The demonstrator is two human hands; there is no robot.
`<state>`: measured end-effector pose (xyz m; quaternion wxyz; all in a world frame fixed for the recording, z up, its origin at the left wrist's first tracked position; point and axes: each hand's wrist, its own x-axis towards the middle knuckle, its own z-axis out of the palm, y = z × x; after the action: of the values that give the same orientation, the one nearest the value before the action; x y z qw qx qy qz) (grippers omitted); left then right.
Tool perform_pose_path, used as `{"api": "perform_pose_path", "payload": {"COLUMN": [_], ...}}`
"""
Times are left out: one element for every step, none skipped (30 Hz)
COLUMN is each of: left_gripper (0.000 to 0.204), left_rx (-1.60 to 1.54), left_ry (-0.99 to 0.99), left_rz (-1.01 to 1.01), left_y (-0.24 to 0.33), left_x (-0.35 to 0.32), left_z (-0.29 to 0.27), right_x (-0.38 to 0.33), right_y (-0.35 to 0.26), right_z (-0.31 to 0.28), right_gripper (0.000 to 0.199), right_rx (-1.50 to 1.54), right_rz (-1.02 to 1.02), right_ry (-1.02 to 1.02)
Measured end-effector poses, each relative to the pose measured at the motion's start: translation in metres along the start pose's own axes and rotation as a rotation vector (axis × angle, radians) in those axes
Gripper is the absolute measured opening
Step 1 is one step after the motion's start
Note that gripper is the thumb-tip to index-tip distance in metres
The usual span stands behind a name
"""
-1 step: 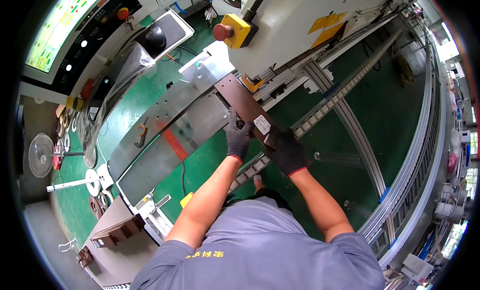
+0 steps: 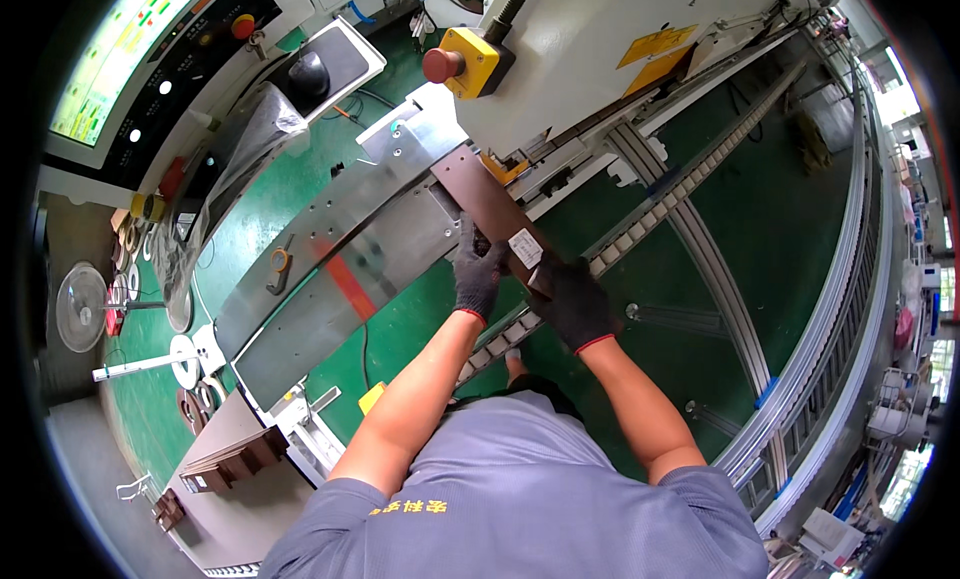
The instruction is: The person picks up dark wood-like boards from a table and feeds them one at a time into an edge-banding or processing machine.
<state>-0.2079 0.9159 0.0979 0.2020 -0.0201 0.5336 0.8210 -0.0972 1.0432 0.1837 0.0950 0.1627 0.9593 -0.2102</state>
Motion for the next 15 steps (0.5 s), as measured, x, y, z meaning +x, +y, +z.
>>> {"api": "perform_pose_path", "payload": {"left_gripper": [0.077, 0.077, 0.078, 0.079, 0.076, 0.074, 0.071, 0.069, 0.067, 0.065, 0.063, 0.061, 0.059, 0.059, 0.06], "left_rx": [-0.078, -0.06, -0.043, -0.024, 0.037, 0.098, 0.157, 0.146, 0.136, 0.122, 0.115, 0.108, 0.098, 0.098, 0.097], "left_ry": [-0.013, 0.025, 0.062, 0.094, 0.073, 0.051, 0.031, 0.019, 0.006, -0.009, 0.004, 0.016, 0.026, 0.03, 0.035], "left_rz": [-0.018, -0.034, -0.05, -0.066, -0.097, -0.129, -0.159, -0.152, -0.146, -0.137, -0.127, -0.117, -0.112, -0.088, -0.064], "left_y": [0.003, -0.003, -0.011, -0.013, -0.013, -0.014, -0.013, -0.015, -0.018, -0.022, -0.026, -0.03, -0.038, -0.042, -0.046], "left_x": [0.003, 0.006, 0.007, 0.009, 0.013, 0.017, 0.021, 0.026, 0.032, 0.039, 0.045, 0.05, 0.056, 0.062, 0.067], "left_z": [0.008, 0.013, 0.019, 0.026, 0.03, 0.034, 0.038, 0.045, 0.054, 0.064, 0.073, 0.081, 0.091, 0.102, 0.113], "right_x": [0.005, 0.009, 0.013, 0.016, 0.019, 0.023, 0.027, 0.031, 0.035, 0.04, 0.044, 0.049, 0.054, 0.059, 0.064], "right_y": [0.004, 0.008, 0.013, 0.019, 0.023, 0.026, 0.026, 0.028, 0.034, 0.044, 0.054, 0.067, 0.083, 0.096, 0.108], "right_z": [-0.003, -0.006, -0.009, -0.014, -0.018, -0.023, -0.032, -0.039, -0.04, -0.041, -0.041, -0.04, -0.037, -0.038, -0.041], "right_gripper": [0.078, 0.078, 0.078, 0.079, 0.079, 0.079, 0.079, 0.079, 0.079, 0.079, 0.079, 0.079, 0.079, 0.08, 0.08], "right_rx": [-0.02, -0.04, -0.039, -0.039, -0.039, -0.059, -0.083, -0.106, -0.132, -0.162, -0.191, -0.212, -0.236, -0.259, -0.262], "right_rz": [-0.028, -0.056, -0.041, -0.024, -0.005, 0.019, 0.041, 0.063, 0.071, 0.078, 0.087, 0.05, 0.017, -0.02, 0.002], "right_ry": [0.032, 0.065, 0.045, 0.03, 0.014, 0.006, -0.003, -0.011, -0.005, 0.004, 0.014, 0.046, 0.076, 0.109, 0.099]}}
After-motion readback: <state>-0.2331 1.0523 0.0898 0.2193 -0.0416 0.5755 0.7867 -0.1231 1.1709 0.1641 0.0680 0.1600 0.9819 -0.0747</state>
